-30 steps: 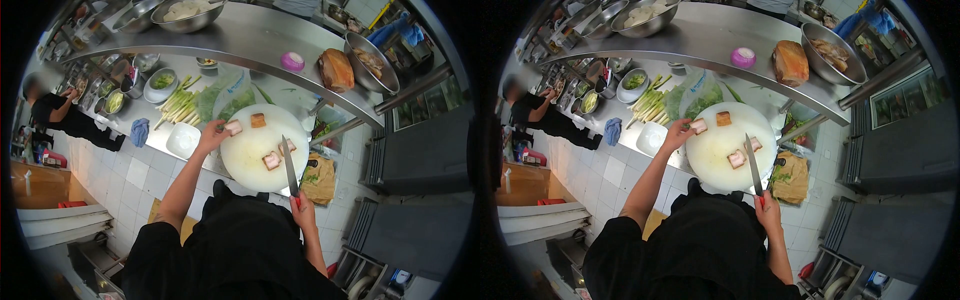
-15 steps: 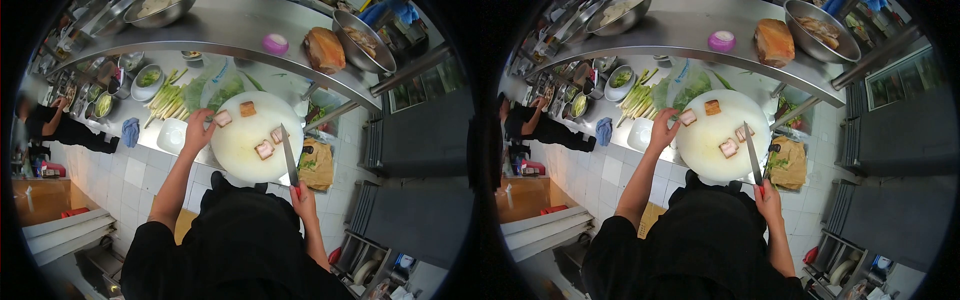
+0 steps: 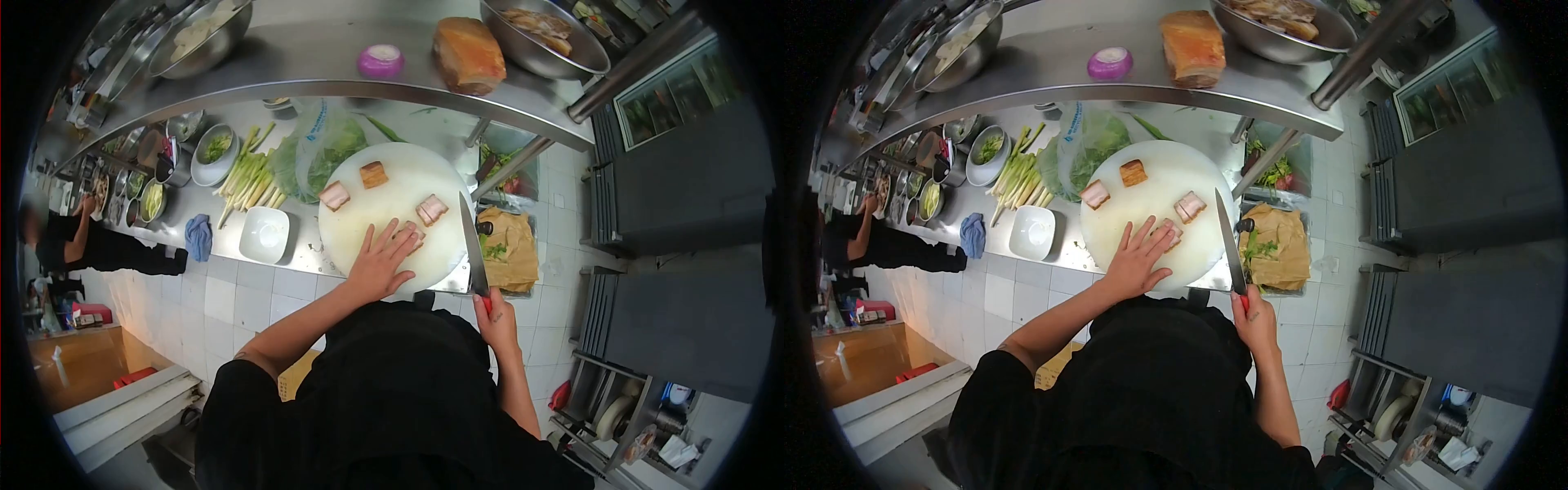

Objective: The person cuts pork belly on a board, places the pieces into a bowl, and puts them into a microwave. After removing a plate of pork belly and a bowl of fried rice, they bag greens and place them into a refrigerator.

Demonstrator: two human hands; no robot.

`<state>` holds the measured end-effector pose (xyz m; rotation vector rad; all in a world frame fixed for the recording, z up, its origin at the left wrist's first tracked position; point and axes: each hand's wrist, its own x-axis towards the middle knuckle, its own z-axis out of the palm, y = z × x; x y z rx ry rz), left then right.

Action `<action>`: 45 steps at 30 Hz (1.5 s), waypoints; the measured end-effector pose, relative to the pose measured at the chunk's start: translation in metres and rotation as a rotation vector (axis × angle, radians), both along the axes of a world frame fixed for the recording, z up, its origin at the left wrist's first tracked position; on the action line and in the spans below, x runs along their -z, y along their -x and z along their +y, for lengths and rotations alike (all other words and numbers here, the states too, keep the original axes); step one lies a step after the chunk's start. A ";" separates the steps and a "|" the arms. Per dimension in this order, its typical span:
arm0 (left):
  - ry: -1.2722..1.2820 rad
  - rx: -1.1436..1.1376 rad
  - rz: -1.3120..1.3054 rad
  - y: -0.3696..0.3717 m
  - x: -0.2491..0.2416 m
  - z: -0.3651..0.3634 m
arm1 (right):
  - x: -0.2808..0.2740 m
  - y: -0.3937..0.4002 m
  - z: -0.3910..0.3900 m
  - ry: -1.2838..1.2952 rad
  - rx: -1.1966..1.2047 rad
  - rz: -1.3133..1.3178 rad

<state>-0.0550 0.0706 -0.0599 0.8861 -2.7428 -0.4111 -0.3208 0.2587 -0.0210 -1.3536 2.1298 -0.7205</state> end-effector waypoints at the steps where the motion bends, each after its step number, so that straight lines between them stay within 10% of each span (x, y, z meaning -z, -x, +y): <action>1: 0.012 -0.002 0.005 0.001 0.000 0.001 | 0.000 0.001 0.002 -0.002 0.005 -0.012; 33: -0.283 -0.219 0.485 0.053 0.026 -0.013 | 0.015 0.000 0.005 -0.024 0.000 -0.003; 45: 0.200 -0.535 0.355 -0.080 0.012 -0.129 | 0.004 -0.022 -0.005 -0.013 -0.107 0.024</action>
